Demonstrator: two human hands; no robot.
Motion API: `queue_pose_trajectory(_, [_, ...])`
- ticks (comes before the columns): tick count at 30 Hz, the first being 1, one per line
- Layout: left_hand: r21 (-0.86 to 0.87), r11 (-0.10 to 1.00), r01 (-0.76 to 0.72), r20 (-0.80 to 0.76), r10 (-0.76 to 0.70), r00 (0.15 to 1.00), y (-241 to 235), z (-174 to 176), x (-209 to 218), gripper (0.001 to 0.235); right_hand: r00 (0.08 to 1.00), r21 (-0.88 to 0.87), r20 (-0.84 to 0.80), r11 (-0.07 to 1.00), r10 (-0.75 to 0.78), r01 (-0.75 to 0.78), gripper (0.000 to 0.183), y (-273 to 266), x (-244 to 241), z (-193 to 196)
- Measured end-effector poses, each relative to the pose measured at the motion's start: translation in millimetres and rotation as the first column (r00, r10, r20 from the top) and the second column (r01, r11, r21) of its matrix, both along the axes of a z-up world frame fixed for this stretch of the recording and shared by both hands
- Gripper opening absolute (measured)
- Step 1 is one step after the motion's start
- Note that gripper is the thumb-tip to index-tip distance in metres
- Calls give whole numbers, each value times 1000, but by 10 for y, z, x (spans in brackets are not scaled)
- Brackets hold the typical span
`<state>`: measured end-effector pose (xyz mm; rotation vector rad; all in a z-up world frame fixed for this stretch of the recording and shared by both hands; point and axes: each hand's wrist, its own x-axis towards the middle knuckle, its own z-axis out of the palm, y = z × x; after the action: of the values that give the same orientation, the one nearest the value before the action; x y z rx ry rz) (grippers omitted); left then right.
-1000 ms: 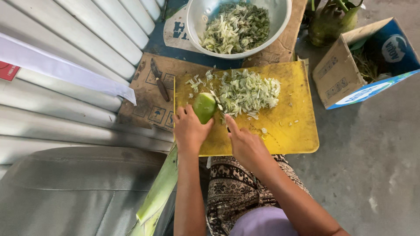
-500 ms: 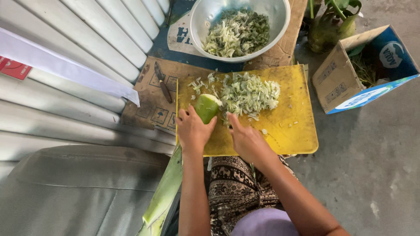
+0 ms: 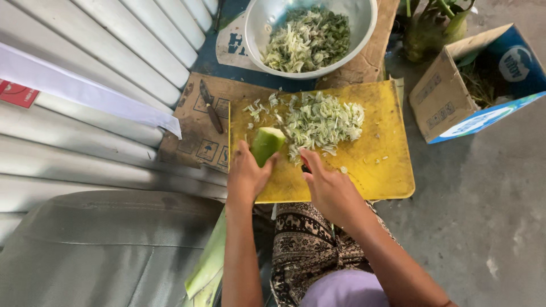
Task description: The person sits on the floor and uses a knife to chop a green vegetable on a yellow cutting board. The chopped pieces accumulate on the board and in a nearby white bowl.
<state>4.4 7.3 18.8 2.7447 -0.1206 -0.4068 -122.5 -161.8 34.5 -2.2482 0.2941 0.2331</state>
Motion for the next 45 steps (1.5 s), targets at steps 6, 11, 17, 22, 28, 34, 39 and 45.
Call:
queue_pose_trajectory(6, [50, 996, -76, 210, 64, 976, -137, -101, -102, 68, 942, -75, 327, 996, 79, -58, 51, 179, 40, -244])
queue_pose_trajectory(11, [117, 993, -33, 127, 18, 992, -150, -94, -71, 62, 992, -97, 89, 992, 88, -79, 56, 290, 206, -257])
queue_pose_trajectory(17, [92, 996, -13, 274, -13, 962, -140, -187, -106, 64, 997, 15, 22, 997, 78, -78, 53, 322, 542, -70])
queue_pose_trajectory(22, [79, 996, -41, 288, 16, 958, -178, -151, -128, 61, 996, 36, -1, 995, 89, -89, 50, 221, 555, -7])
queue_pose_trajectory(28, [62, 997, -40, 310, 19, 951, -106, -200, -82, 67, 945, -105, 308, 991, 109, -80, 50, 215, 226, -344])
queue_pose_trajectory(34, [29, 999, -33, 285, 24, 958, -67, -234, -63, 64, 992, 47, -23, 991, 126, -125, 48, 210, 410, -106])
queue_pose_trajectory(39, [32, 998, -51, 191, 44, 981, -45, -219, -49, 66, 993, 84, -14, 990, 113, -111, 46, 286, 526, 30])
queue_pose_trajectory(45, [95, 995, -10, 245, -14, 969, -78, -229, -49, 77, 992, 35, -1, 992, 123, -122, 48, 158, 423, -58])
